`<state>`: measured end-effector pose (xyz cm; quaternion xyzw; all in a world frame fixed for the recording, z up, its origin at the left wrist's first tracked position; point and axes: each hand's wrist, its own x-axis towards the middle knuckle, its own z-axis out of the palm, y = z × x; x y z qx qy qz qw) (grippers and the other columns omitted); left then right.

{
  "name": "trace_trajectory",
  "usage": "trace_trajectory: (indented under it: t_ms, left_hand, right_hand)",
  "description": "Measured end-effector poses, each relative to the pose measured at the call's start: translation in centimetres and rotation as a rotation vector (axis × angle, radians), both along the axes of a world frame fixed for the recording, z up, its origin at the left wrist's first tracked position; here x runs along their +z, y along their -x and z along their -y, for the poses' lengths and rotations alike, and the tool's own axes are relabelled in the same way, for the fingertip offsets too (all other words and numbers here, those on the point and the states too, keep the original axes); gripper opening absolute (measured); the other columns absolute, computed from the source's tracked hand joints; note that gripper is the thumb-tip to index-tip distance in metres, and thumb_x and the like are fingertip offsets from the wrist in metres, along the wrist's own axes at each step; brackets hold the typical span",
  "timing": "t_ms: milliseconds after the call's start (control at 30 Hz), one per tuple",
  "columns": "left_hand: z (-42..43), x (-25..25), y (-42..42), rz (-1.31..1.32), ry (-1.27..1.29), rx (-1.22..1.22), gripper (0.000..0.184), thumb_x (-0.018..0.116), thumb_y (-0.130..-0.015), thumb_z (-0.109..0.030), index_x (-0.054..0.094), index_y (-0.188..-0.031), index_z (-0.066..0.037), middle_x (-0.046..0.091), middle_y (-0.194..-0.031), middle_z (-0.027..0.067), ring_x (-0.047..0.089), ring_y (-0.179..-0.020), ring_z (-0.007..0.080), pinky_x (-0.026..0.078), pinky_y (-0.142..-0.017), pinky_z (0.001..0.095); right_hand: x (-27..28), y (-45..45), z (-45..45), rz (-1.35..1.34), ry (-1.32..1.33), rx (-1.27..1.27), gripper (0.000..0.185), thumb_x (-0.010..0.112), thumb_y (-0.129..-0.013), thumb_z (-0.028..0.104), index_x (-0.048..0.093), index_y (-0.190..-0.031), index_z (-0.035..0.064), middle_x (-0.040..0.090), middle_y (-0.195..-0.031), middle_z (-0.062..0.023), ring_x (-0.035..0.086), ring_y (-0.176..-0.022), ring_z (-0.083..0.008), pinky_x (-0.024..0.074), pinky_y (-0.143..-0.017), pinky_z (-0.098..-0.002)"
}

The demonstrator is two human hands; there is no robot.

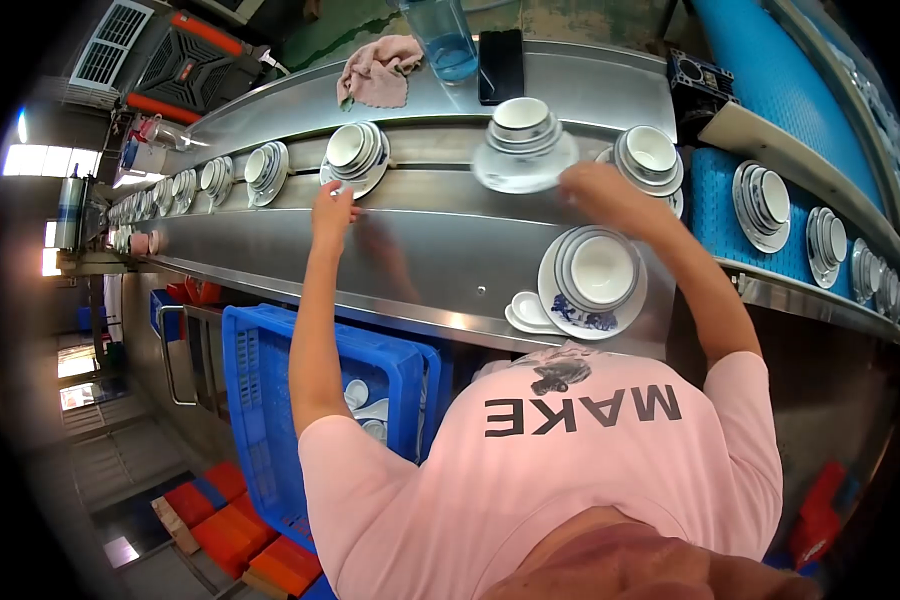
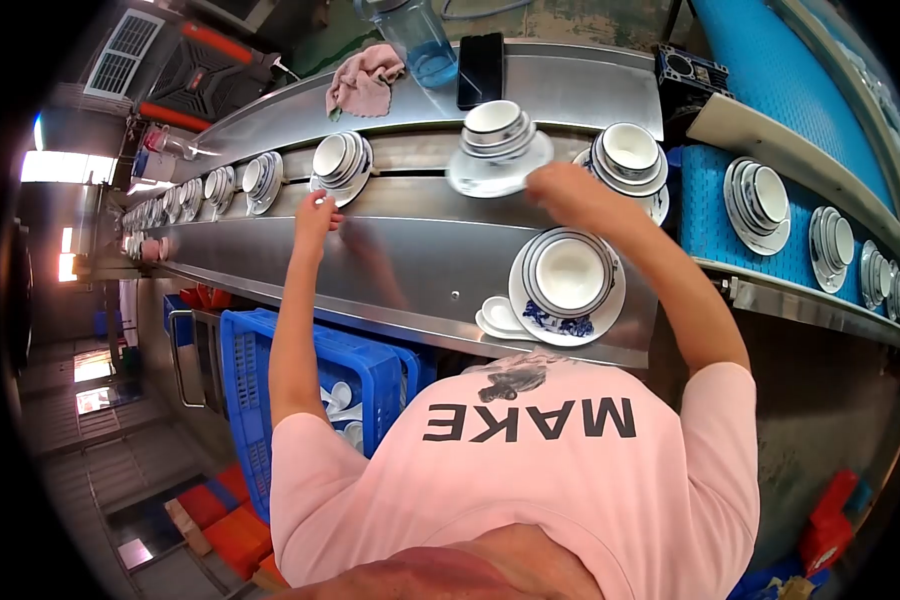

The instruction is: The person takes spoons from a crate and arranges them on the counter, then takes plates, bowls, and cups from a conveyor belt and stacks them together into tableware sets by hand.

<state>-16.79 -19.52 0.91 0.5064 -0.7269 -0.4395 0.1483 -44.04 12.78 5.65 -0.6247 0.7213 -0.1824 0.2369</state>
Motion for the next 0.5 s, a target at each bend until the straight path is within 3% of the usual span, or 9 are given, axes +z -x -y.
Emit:
trace_trajectory:
  t_ms: [67,100,133,167,233,267,333,433,500]
  left_hand:
    - [-3.2,1.7,1.7,0.046,-0.030,-0.156,0.032,0.053,-0.082,-0.020,0.052,-0.107,-0.001,0.058,-0.078,0.0064,0.056,-0.063,0.0116,0.044,-0.055,0.0228]
    - [-4.5,2.2,2.2,0.088,-0.037,-0.253,0.030,0.054,-0.081,-0.020,0.054,-0.104,-0.001,0.059,-0.078,0.0064,0.056,-0.063,0.0114,0.044,-0.056,0.0230]
    - [-5.6,2.8,2.5,0.133,-0.045,-0.346,0.028,0.055,-0.081,-0.019,0.056,-0.101,-0.001,0.059,-0.077,0.0065,0.056,-0.063,0.0113,0.044,-0.057,0.0232]
    - [-7.0,3.5,2.5,0.181,0.030,-0.483,0.025,0.056,-0.080,-0.020,0.058,-0.095,0.000,0.060,-0.075,0.0064,0.056,-0.064,0.0115,0.044,-0.058,0.0241]
    - [-10.4,5.2,2.2,0.204,0.065,-0.723,0.023,0.058,-0.078,-0.021,0.061,-0.087,0.000,0.060,-0.071,0.0065,0.056,-0.064,0.0121,0.044,-0.060,0.0258]
    - [-12.4,5.8,2.3,0.176,0.029,-0.830,0.024,0.059,-0.077,-0.022,0.061,-0.085,0.000,0.061,-0.070,0.0067,0.056,-0.064,0.0124,0.045,-0.060,0.0267]
    - [-17.0,5.7,2.9,0.145,-0.160,-0.884,0.026,0.061,-0.076,-0.025,0.060,-0.086,-0.001,0.061,-0.069,0.0083,0.057,-0.063,0.0159,0.045,-0.060,0.0291]
    - [-21.6,4.7,4.0,0.267,-0.178,-1.013,0.032,0.061,-0.076,-0.028,0.057,-0.091,0.000,0.061,-0.070,0.0132,0.059,-0.062,0.0224,0.046,-0.060,0.0314]
    - [-22.7,3.2,4.1,0.272,-0.267,-0.993,0.027,0.060,-0.076,-0.019,0.057,-0.092,0.002,0.060,-0.066,0.0106,0.058,-0.056,0.0172,0.046,-0.055,0.0284]
  right_hand:
    - [-1.5,-1.3,0.9,0.079,0.295,0.194,0.014,0.054,-0.071,-0.002,0.059,-0.083,0.0044,0.056,-0.104,-0.0149,0.051,-0.102,-0.0285,0.0400,-0.088,-0.0361]
    - [-0.3,-1.1,0.8,0.191,0.113,0.213,0.019,0.052,-0.073,-0.002,0.060,-0.089,0.0039,0.052,-0.115,-0.0141,0.047,-0.110,-0.0263,0.0362,-0.094,-0.0348]
    - [2.3,-0.6,-0.1,0.323,-0.052,0.075,0.023,0.050,-0.073,-0.004,0.060,-0.092,0.0044,0.055,-0.111,-0.0127,0.050,-0.106,-0.0252,0.0381,-0.092,-0.0337]
    - [3.3,0.8,-1.3,0.294,-0.035,-0.084,0.029,0.048,-0.070,-0.007,0.060,-0.095,0.0039,0.057,-0.105,-0.0118,0.052,-0.103,-0.0230,0.0392,-0.090,-0.0318]
    - [3.7,5.4,-6.9,0.224,0.309,-0.422,0.040,0.043,-0.068,-0.010,0.057,-0.103,0.0030,0.059,-0.102,-0.0115,0.054,-0.099,-0.0212,0.0398,-0.087,-0.0299]
    - [4.4,7.1,-9.3,0.017,0.478,-0.511,0.038,0.044,-0.065,-0.010,0.057,-0.099,0.0022,0.059,-0.100,-0.0128,0.056,-0.093,-0.0236,0.0421,-0.081,-0.0301]
    - [3.1,12.6,-15.9,-0.379,0.204,-0.711,0.042,0.046,-0.066,-0.005,0.054,-0.107,0.0035,0.055,-0.110,-0.0150,0.049,-0.107,-0.0305,0.0383,-0.090,-0.0355]
    - [-1.7,17.4,-21.7,-0.340,0.020,-0.746,0.050,0.052,-0.068,0.007,0.048,-0.117,0.0034,0.052,-0.115,-0.0179,0.047,-0.109,-0.0336,0.0365,-0.092,-0.0373]
    - [-1.4,16.8,-21.7,-0.278,-0.032,-0.765,0.051,0.055,-0.067,0.015,0.049,-0.116,0.0028,0.054,-0.112,-0.0197,0.049,-0.106,-0.0346,0.0373,-0.091,-0.0366]
